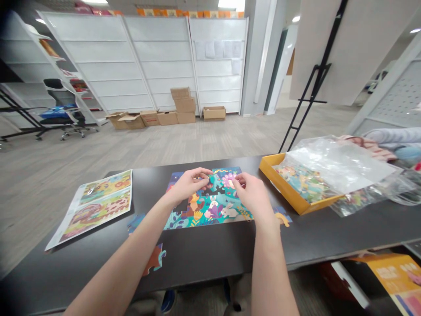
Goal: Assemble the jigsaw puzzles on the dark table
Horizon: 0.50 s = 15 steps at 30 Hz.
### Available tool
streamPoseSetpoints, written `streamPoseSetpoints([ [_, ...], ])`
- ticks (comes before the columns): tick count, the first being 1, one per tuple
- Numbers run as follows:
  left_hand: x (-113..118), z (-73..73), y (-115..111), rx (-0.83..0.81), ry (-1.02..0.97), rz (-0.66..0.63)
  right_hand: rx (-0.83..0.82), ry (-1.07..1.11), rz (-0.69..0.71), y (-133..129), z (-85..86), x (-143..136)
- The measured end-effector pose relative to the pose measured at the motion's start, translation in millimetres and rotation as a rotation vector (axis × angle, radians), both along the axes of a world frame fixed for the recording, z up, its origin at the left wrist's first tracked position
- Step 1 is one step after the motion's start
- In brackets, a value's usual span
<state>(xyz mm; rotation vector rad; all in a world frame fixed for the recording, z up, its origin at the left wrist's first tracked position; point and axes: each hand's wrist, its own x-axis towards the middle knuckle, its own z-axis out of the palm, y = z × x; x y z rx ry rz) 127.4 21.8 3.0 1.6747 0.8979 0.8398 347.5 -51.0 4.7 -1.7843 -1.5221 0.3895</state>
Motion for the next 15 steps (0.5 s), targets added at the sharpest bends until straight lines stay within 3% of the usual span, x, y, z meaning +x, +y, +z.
streamPoseSetpoints([
  [4, -3, -4.7, 2, 0.009, 0.016, 0.032, 0.016, 0.014, 0.032, 0, -5.0, 3],
  [11, -39, -0.3, 26, 0.069, -0.164, 0.444, 0.014, 0.007, -0.018, -1, -8.4, 12],
  [15, -47, -1.2, 31, 0.056, -0.209, 0.483, 0.031, 0.008, 0.002, 1, -9.1, 10],
])
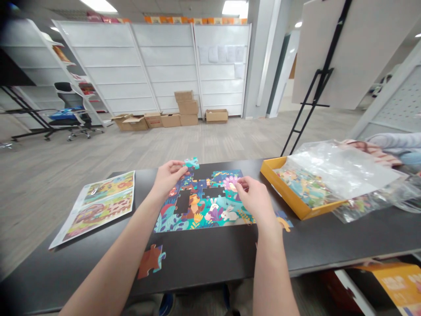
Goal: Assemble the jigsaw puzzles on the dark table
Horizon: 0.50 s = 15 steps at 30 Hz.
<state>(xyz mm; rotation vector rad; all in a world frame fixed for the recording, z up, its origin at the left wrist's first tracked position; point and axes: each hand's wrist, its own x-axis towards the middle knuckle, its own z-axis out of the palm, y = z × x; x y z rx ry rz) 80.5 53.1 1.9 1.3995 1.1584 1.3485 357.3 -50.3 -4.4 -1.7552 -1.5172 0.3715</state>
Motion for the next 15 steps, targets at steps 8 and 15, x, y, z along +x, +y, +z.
streamPoseSetpoints([
  [8, 15, 0.7, -16, -0.121, 0.044, -0.147, 0.002, -0.009, 0.013, 0, 1.1, -2],
  [15, 36, -12.6, -25, -0.178, 0.079, -0.337, -0.006, -0.009, 0.026, 0, 2.3, -5],
])
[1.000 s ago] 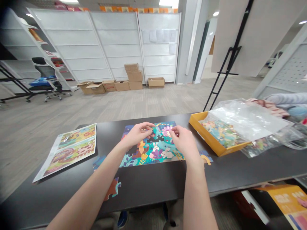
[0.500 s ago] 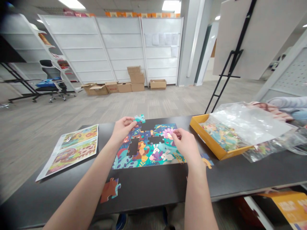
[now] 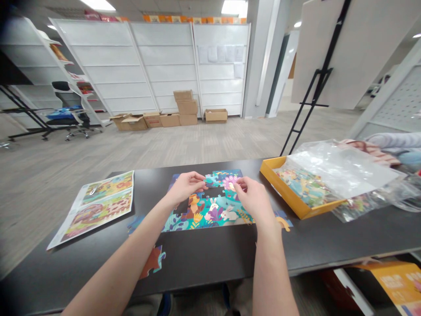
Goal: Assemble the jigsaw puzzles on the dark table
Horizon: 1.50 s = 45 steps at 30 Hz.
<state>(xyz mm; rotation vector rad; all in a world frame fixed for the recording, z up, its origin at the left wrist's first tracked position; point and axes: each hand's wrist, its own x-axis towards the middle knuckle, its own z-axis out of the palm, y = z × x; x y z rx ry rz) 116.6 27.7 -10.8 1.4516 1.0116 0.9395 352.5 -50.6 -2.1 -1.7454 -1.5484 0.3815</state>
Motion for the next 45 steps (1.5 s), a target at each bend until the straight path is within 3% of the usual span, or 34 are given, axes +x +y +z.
streamPoseSetpoints([
  [6, 2, -4.5, 2, 0.03, 0.088, -0.057, -0.015, -0.021, 0.005, -1, 1.4, -1],
  [20, 0, -4.1, 3, 0.056, 0.125, -0.033, -0.042, -0.045, 0.016, -2, 4.4, -3],
  [32, -12, 3.6, 6, 0.064, 0.086, 0.134, -0.02, -0.04, 0.004, -1, 1.4, -1],
  [37, -11, 1.2, 6, 0.116, 0.107, 0.053, -0.009, -0.047, -0.001, 0, -0.2, 0],
  [41, 0, -2.5, 2, 0.194, 0.126, -0.075, -0.027, -0.055, 0.001, 0, 1.5, -1],
  [45, 10, -7.7, 1, 0.27, 0.183, -0.118, -0.016, -0.055, -0.004, 0, 2.4, -1],
])
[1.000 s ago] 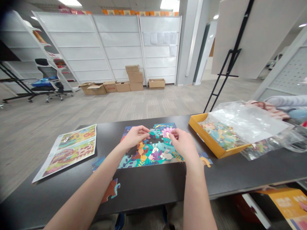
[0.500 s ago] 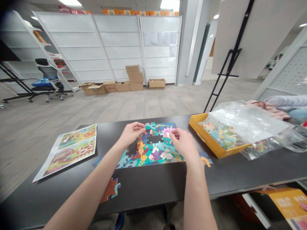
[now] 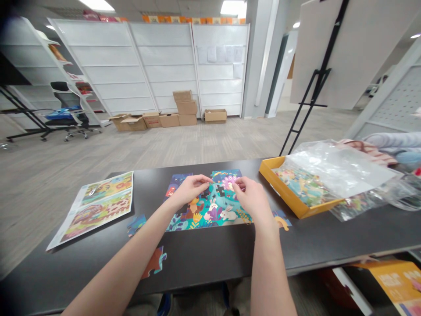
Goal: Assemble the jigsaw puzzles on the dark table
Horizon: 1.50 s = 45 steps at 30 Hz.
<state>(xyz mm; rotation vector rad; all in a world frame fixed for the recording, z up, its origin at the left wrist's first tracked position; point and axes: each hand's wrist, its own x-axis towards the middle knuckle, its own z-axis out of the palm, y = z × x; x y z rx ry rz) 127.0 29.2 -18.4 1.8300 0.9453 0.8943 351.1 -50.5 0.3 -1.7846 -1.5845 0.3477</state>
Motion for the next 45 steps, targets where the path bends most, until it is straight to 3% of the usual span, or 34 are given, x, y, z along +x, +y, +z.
streamPoseSetpoints([
  [19, 8, -18.8, 9, -0.015, 0.022, 0.034, -0.017, 0.072, 0.01, -1, 2.0, -3],
  [28, 13, -15.0, 3, 0.074, 0.115, 0.021, -0.02, 0.063, 0.017, -1, 1.1, -3],
  [31, 7, -5.0, 5, 0.027, -0.026, 0.082, -0.028, 0.063, 0.019, -2, 2.4, -3],
  [37, -26, 20.7, 17, -0.136, -0.502, 0.493, -0.032, 0.046, 0.023, -4, 6.0, -4],
  [41, -43, 29.1, 23, -0.208, -0.702, 0.513, -0.048, 0.059, 0.026, -3, 5.0, -3],
  [45, -46, 34.8, 18, -0.239, -0.702, 0.443, -0.066, 0.061, 0.006, -1, 2.7, 1],
])
